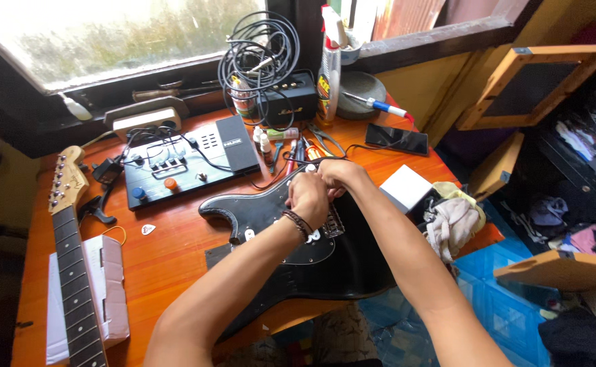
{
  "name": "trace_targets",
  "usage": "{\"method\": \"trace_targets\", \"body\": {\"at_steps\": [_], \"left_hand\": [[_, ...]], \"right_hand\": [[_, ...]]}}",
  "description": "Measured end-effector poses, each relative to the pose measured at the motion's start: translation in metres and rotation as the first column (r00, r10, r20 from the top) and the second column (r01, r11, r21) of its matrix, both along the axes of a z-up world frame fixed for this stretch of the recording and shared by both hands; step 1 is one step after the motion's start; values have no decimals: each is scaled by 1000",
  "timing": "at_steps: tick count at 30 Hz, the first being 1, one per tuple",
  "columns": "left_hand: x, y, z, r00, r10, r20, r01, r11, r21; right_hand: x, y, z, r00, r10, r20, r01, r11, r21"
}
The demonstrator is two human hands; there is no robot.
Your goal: The person works on a black electric guitar body placed on a wooden table. They use a screwdriver to adjust screws on the control plate and pickups, then use pliers to manipulate a small component near the bridge. The person also wipes the guitar body with a cloth during the process.
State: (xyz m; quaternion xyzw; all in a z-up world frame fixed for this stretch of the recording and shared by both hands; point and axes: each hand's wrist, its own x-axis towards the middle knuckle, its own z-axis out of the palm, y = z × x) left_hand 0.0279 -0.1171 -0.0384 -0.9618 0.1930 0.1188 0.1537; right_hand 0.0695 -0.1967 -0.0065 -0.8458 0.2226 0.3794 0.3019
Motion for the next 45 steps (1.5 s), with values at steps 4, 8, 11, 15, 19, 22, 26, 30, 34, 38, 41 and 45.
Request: {"method": "trace_targets", "body": {"at_steps": [4, 8, 11, 15, 19, 22, 26, 30, 34, 38, 41, 45], "left_hand": [[1, -4, 3, 998, 60, -25, -60, 998, 8], [8, -5, 5, 985, 108, -134, -97, 992, 86], [24, -15, -11, 959, 187, -211, -176, 982, 71], [8, -16, 41, 925, 294, -241, -289, 956, 54], [-4, -23, 58, 877, 429, -215, -425, 903, 68], [-5, -24, 61, 793, 577, -196, -578, 814, 57], [40, -14, -31, 923, 311, -228, -322, 947, -11], [60, 8, -82, 990, -38, -132, 33, 999, -42], [41, 42, -78, 951, -245, 187, 254, 967, -23], [21, 84, -42, 961, -228, 157, 258, 943, -210], [-2, 101, -6, 952, -247, 181, 297, 888, -351], [-24, 112, 30, 940, -275, 203, 340, 816, -468]], "right_hand": [[10, -12, -17, 998, 61, 7, -61, 997, 42], [25, -15, -27, 986, 155, -53, -156, 988, -6], [30, -14, -24, 986, 149, -73, -151, 988, -31], [27, -11, -15, 984, 168, -67, -168, 986, 1], [21, -9, -8, 980, 186, -64, -185, 982, 31], [19, -9, -1, 977, 206, -62, -203, 978, 57], [14, -8, 7, 971, 233, -60, -227, 970, 93], [11, -12, 11, 964, 259, -57, -250, 959, 134], [12, -18, 66, 947, 186, 260, -213, 974, 78], [70, -36, -14, 765, 164, 622, 61, 944, -324], [71, -40, -28, 787, 165, 594, 60, 939, -340], [55, -28, -11, 810, 139, 569, 38, 957, -288]]}}
